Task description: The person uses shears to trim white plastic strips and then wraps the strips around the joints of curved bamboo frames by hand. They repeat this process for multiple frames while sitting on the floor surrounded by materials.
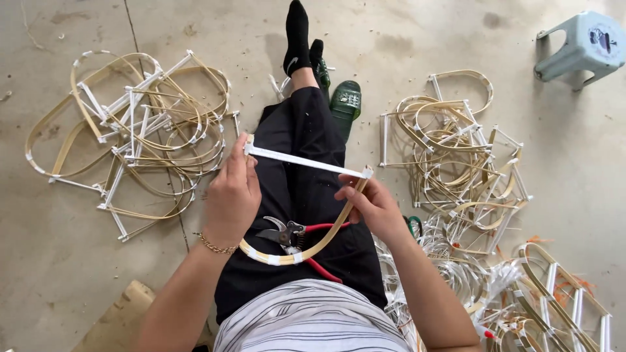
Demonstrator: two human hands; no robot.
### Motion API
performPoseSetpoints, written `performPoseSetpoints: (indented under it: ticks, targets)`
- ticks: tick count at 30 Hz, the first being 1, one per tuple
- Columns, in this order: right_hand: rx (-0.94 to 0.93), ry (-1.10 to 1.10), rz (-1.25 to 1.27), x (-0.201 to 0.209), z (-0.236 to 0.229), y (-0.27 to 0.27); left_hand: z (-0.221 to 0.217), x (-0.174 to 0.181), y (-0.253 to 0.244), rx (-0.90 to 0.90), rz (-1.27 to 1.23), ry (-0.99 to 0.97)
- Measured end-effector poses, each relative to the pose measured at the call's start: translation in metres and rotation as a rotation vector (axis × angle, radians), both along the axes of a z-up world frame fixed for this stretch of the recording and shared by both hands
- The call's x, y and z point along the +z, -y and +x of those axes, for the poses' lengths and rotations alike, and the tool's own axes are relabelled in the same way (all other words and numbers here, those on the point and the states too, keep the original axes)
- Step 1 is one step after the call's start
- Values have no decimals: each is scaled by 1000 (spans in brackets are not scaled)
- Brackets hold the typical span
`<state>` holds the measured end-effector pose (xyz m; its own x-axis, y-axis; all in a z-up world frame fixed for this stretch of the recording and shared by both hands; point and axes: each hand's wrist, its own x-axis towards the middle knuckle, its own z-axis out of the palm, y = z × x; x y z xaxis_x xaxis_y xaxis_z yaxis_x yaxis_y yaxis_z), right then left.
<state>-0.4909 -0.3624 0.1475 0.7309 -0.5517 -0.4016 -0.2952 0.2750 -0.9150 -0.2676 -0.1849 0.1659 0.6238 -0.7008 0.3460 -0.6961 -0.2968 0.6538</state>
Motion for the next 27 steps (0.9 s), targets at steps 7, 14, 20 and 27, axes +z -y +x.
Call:
performPoseSetpoints:
  ticks: [7,14,20,27]
  targets:
    - [-6,143,20,3,-9,-9,-1,-6,2,23,-29,218]
    - [54,92,-140,30,-18,-27,8,-5,-1,-10,-45,-296]
    - [135,88,-297,60,-18,-45,10,-14,-3,-53,-170,-408]
    - [180,223,-109,11,-34,-42,21,-24,-5,-44,-220,-563]
